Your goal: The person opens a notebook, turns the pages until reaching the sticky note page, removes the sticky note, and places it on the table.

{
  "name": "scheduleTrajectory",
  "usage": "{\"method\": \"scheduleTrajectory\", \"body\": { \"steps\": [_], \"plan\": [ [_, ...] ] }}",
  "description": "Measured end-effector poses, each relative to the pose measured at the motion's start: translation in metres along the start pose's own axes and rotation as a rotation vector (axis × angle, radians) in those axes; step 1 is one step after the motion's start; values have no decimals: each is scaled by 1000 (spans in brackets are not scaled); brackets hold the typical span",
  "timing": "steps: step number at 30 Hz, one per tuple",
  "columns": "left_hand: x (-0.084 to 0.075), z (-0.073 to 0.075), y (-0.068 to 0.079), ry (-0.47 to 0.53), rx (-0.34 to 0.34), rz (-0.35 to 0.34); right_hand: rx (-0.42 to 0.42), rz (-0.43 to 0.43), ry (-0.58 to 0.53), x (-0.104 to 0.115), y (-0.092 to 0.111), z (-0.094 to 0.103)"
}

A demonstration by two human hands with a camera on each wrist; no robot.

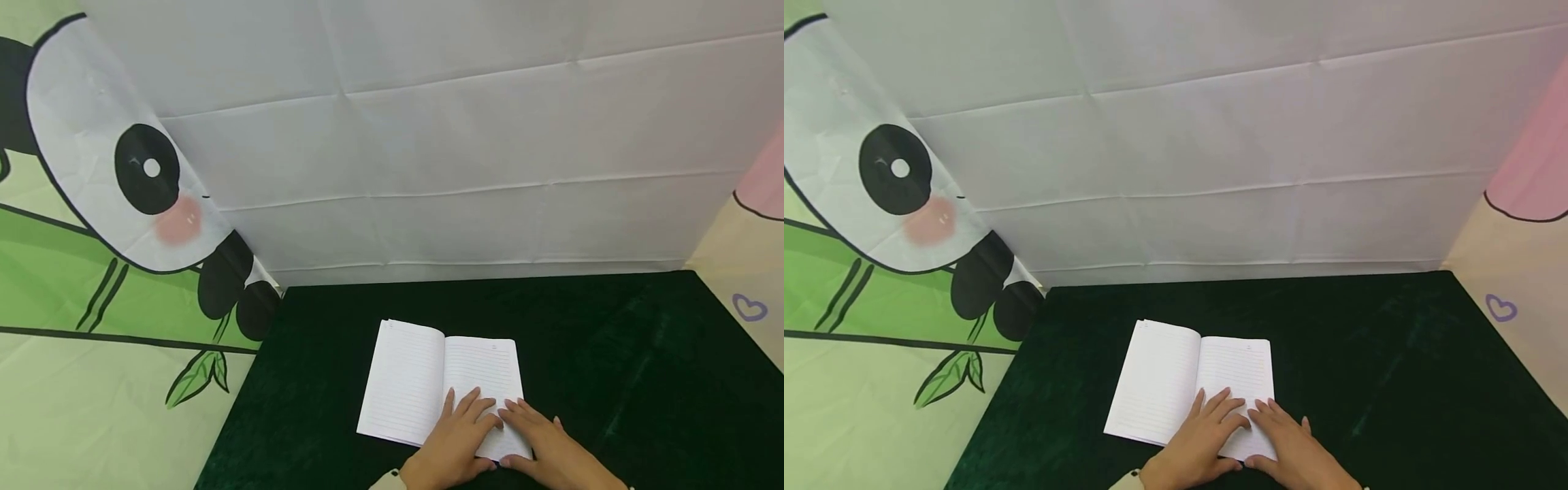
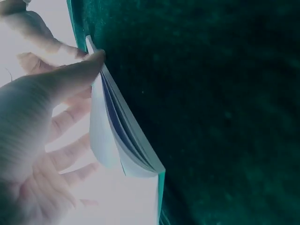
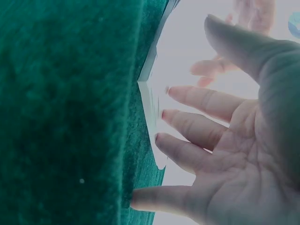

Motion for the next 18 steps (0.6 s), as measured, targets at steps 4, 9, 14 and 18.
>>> {"method": "scheduleTrajectory", "body": {
  "steps": [4, 9, 14, 18],
  "plan": [
    [-1, 1, -2, 41, -17, -9, 1, 19, 9, 0, 0, -1],
    [0, 6, -1, 99, -68, -37, -11, -13, -8, -3, 0, 1],
    [2, 14, 1, 63, -138, -19, -21, -65, -12, -5, -2, 1],
    [9, 26, 5, 20, -244, 41, -25, -91, -6, -5, -3, 1]
  ]
}}
Point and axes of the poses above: each hand's wrist, its own y-axis away from the middle knuckle, its own z-axis out of the back of the hand, x = y × z, the point moved 10 cm from there along -y, towards the middle knuckle, and after that the axes turned 3 degrees about -y, right-handed, at the moved point
